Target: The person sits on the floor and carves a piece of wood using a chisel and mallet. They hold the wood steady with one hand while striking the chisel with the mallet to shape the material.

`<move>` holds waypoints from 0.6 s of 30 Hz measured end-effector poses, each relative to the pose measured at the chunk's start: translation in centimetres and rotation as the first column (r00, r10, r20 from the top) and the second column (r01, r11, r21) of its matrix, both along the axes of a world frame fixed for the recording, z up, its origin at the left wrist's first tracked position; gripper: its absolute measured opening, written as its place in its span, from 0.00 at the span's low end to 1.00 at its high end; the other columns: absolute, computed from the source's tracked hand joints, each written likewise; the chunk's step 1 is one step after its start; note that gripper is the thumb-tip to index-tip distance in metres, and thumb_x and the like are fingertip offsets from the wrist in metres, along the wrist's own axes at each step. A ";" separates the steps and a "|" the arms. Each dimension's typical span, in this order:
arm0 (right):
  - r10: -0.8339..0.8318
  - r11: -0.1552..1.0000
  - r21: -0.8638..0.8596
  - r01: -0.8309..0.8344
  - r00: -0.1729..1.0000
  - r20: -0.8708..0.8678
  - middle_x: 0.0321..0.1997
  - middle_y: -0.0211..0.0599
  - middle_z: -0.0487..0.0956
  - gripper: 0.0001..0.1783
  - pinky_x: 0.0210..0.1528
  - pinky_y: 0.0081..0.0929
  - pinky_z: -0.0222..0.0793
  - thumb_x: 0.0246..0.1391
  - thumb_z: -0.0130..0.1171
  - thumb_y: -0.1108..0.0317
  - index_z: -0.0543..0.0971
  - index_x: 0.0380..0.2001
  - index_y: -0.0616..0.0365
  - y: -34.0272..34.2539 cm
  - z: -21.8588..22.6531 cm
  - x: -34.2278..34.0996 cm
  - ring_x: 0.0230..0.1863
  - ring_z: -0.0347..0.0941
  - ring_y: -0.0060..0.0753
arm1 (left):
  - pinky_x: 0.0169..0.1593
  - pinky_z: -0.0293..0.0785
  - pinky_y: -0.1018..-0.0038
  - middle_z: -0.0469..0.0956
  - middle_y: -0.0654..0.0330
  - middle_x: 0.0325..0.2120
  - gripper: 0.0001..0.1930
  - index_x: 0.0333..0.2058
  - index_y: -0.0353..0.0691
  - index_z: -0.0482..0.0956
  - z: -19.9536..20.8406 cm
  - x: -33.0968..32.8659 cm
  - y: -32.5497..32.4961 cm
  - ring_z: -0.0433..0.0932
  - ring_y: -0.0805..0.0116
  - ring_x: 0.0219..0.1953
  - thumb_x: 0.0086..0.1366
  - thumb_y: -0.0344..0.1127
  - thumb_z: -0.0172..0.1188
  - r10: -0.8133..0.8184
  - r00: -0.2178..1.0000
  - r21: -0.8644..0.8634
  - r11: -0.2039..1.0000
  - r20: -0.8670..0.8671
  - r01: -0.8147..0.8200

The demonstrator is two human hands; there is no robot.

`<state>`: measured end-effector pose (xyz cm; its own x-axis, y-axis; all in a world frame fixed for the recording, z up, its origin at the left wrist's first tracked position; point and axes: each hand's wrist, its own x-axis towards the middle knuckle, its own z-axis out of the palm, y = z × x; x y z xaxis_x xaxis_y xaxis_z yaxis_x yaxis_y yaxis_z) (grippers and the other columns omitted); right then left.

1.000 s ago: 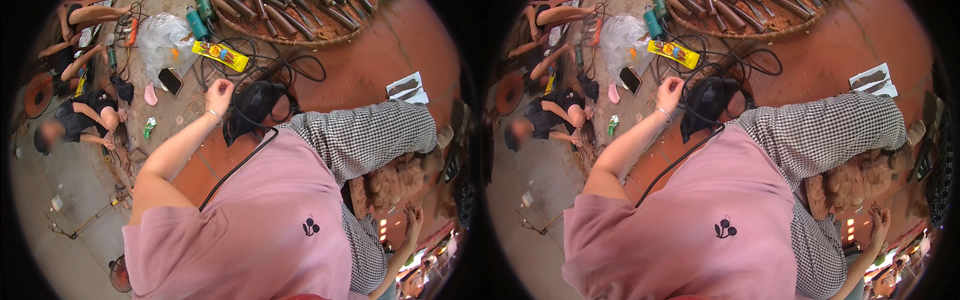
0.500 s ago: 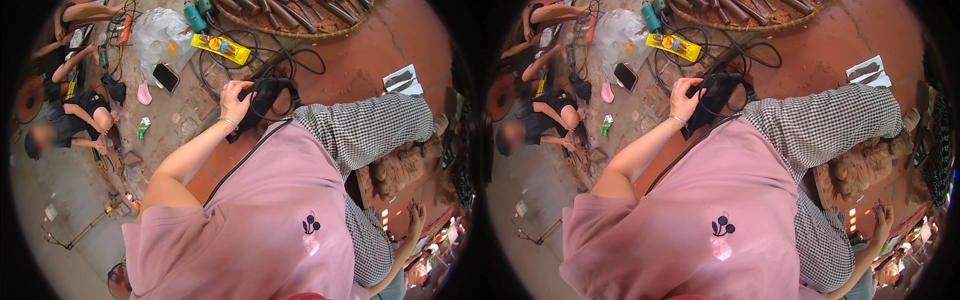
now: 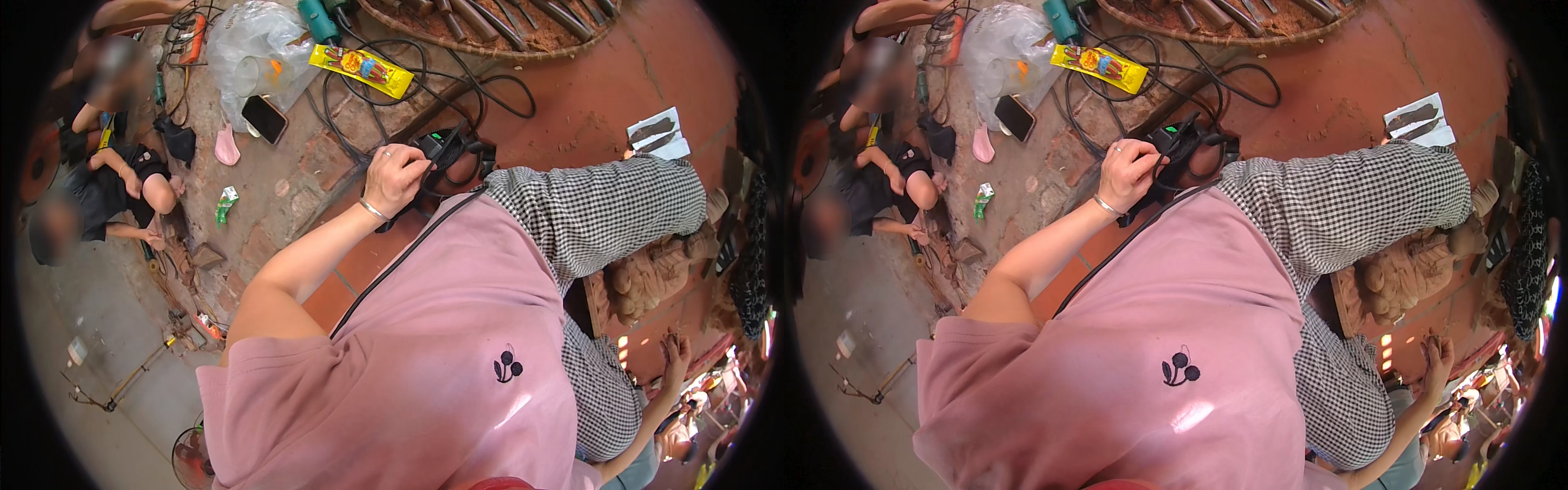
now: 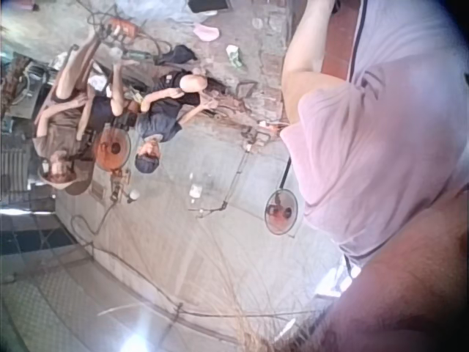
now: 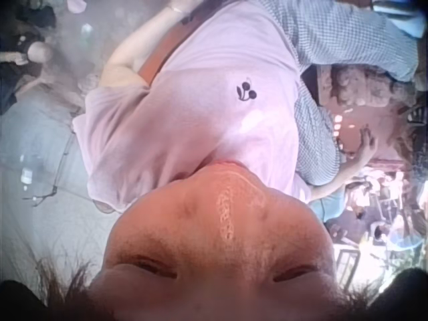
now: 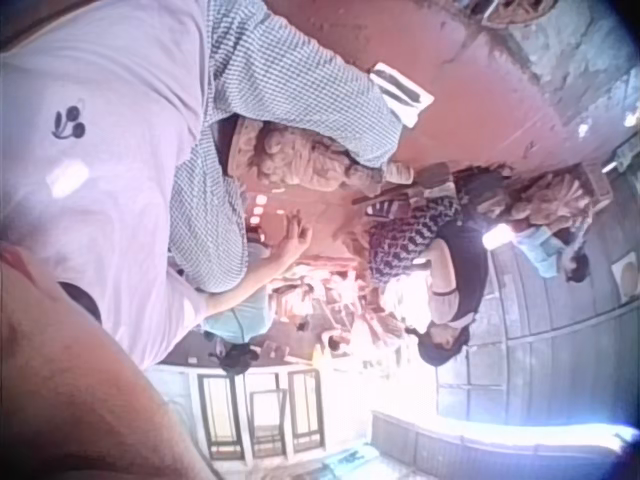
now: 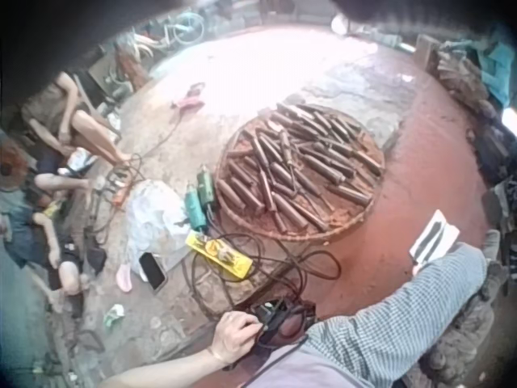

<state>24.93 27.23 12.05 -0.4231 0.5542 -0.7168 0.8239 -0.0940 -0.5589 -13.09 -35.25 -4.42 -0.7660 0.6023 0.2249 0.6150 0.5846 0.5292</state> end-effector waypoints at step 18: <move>0.024 1.000 0.002 -0.024 0.999 0.032 0.49 0.37 0.77 0.06 0.46 0.19 0.73 0.59 0.58 0.72 0.72 0.37 0.58 -0.6 0.2 -1.4 0.43 0.74 0.19 | 0.31 0.75 0.71 0.77 0.62 0.30 0.10 0.32 0.41 0.82 0.3 3.1 -0.2 0.76 0.63 0.29 0.50 0.29 0.71 -0.002 0.998 0.100 0.995 0.070 -0.005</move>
